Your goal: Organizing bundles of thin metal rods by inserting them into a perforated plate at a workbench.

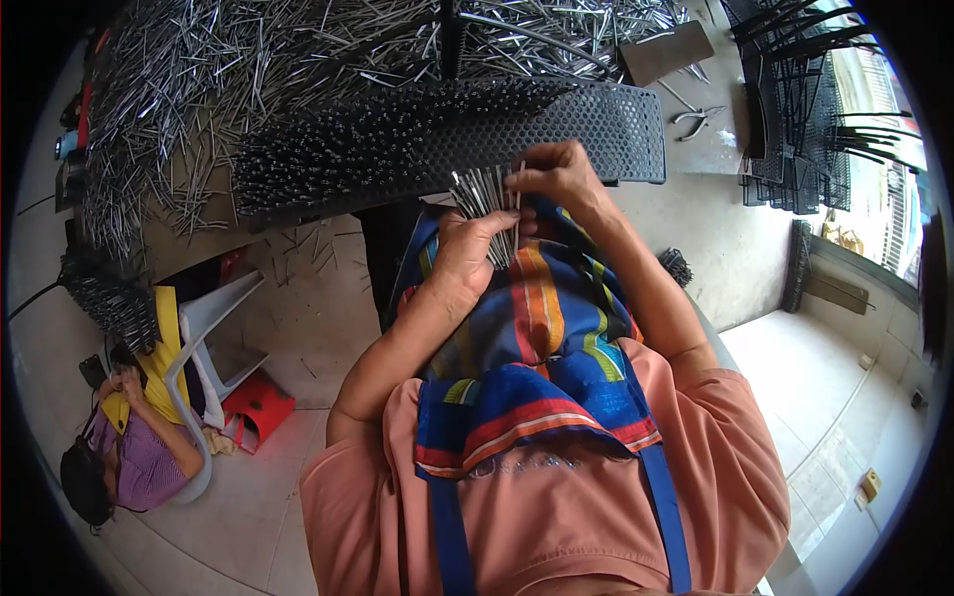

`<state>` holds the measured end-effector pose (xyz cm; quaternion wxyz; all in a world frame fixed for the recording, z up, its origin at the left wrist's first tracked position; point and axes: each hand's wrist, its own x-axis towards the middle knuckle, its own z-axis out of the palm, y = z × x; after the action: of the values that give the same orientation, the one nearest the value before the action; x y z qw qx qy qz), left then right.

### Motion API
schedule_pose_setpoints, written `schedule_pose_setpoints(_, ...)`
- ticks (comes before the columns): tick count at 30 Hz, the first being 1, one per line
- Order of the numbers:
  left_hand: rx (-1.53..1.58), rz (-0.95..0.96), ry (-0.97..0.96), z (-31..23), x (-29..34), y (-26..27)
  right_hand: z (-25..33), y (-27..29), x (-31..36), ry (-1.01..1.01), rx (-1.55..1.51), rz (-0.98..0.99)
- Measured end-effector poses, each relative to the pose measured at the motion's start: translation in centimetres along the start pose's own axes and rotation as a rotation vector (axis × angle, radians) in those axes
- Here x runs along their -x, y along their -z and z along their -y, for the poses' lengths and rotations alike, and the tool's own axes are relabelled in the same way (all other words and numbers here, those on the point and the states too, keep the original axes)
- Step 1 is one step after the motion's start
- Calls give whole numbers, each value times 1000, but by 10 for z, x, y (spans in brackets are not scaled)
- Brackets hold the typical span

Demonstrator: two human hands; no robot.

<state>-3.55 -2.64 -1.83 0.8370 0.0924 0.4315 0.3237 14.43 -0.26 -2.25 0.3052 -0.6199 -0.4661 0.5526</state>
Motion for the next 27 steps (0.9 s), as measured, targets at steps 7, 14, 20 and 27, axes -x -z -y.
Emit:
schedule_pose_setpoints(7,20,-57,-140,6,2,18,25,-13,4,-50,-278,-79)
schedule_pose_setpoints(14,6,-142,-68,-1,13,18,27,-34,-34,628,-158,-553)
schedule_pose_setpoints(20,39,-157,-102,1,11,20,32,-41,-37,649,-29,-517)
schedule_pose_setpoints(27,9,-130,-75,-9,6,12,28,-41,-40,631,-4,-506)
